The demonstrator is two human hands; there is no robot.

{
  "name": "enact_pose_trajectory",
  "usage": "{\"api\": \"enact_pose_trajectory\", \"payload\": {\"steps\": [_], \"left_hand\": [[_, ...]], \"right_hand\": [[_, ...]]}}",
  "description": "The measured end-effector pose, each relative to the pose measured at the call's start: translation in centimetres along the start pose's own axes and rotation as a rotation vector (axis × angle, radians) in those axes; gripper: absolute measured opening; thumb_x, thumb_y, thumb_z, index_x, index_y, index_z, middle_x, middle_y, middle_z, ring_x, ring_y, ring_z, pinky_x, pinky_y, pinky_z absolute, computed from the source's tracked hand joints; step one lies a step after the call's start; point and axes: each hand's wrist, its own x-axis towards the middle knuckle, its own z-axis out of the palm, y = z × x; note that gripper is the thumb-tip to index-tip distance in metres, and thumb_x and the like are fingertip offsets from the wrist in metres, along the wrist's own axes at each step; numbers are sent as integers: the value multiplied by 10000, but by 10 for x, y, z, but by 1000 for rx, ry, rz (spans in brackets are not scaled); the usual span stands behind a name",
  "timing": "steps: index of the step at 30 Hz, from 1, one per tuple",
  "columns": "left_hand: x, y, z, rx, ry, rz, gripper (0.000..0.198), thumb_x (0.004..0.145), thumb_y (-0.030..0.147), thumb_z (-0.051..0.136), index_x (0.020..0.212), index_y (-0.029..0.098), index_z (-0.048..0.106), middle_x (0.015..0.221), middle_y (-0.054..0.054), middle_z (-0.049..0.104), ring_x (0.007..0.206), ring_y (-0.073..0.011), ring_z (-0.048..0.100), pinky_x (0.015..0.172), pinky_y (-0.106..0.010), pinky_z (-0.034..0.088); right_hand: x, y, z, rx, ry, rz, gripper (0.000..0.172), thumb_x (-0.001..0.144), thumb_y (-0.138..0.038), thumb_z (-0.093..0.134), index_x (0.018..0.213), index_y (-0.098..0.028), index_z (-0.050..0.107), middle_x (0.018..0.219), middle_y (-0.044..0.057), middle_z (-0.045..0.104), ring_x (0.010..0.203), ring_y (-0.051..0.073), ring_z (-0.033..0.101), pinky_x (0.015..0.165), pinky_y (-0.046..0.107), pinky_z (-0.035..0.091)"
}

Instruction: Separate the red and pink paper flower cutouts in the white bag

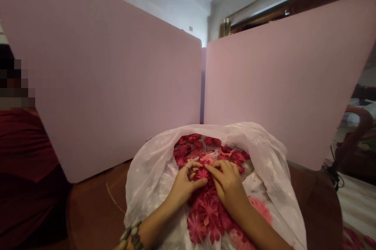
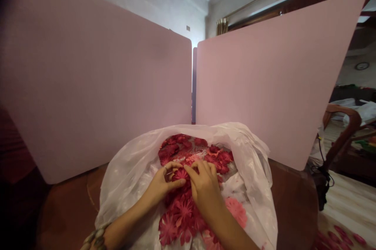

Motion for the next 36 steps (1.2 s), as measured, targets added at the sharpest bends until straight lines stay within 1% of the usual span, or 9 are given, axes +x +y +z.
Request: {"api": "enact_pose_trajectory", "payload": {"steps": [4, 10, 14, 19, 22, 27, 29, 32, 36], "left_hand": [[0, -1, 1, -73, -22, -101, 458, 401, 230, 874, 757, 162, 594, 600, 45, 585, 541, -107, 533, 577, -233, 421], [-4, 0, 4, -145, -21, -150, 465, 420, 232, 880, 785, 156, 602, 636, 34, 624, 571, -104, 565, 602, -223, 437], [-5, 0, 4, -183, -26, -145, 456, 432, 216, 880, 783, 152, 595, 664, 28, 633, 579, -94, 568, 604, -214, 441], [-5, 0, 3, -173, -28, -151, 465, 425, 199, 884, 778, 145, 586, 625, 39, 620, 541, -71, 542, 568, -191, 419], [-5, -1, 3, -188, -46, -163, 469, 426, 213, 887, 774, 144, 580, 599, 46, 612, 536, -71, 542, 570, -191, 418], [-5, -4, 2, -206, -74, -169, 464, 419, 186, 886, 769, 147, 585, 630, 35, 637, 562, -82, 561, 580, -196, 422], [-5, -3, 3, -197, -90, -162, 451, 426, 163, 878, 774, 148, 592, 651, 32, 646, 572, -81, 562, 585, -194, 423], [-7, -2, 4, -195, -131, -149, 441, 433, 148, 870, 775, 156, 591, 661, 39, 643, 573, -82, 556, 583, -196, 426], [-7, -2, 5, -189, -199, -124, 430, 449, 159, 859, 774, 164, 578, 715, 30, 644, 606, -92, 556, 585, -200, 422]], "right_hand": [[-3, -2, 4, -32, -46, -30, 372, 828, -31, 476, 1109, -211, 641, 892, 74, 608, 836, 213, 530, 747, 351, 399], [-2, -3, 0, -13, -90, -41, 330, 833, -47, 500, 1103, -176, 639, 857, 72, 612, 808, 213, 521, 725, 346, 396], [-1, -7, -2, 47, -61, -32, 312, 836, -47, 486, 1058, -190, 651, 863, 66, 612, 798, 204, 516, 726, 341, 399], [-2, -6, 2, 199, -27, 70, 293, 822, -42, 489, 989, -197, 673, 862, 62, 599, 816, 201, 527, 728, 335, 426], [-2, -4, 4, 278, -19, 112, 279, 816, -45, 491, 943, -204, 681, 881, 62, 604, 835, 203, 535, 762, 348, 439], [2, 0, 4, 371, -32, 180, 158, 831, -106, 538, 854, -202, 661, 861, 54, 611, 849, 206, 542, 783, 350, 444], [2, 2, 4, 388, -24, 203, 120, 832, -117, 559, 807, -203, 640, 834, 43, 606, 832, 204, 539, 776, 345, 438], [2, 3, 5, 373, 5, 197, 155, 846, -93, 526, 768, -204, 601, 818, 39, 587, 822, 205, 521, 769, 342, 420], [1, 2, 7, 309, 19, 169, 185, 862, -75, 443, 772, -199, 547, 827, 50, 562, 814, 210, 490, 751, 347, 396]]}}
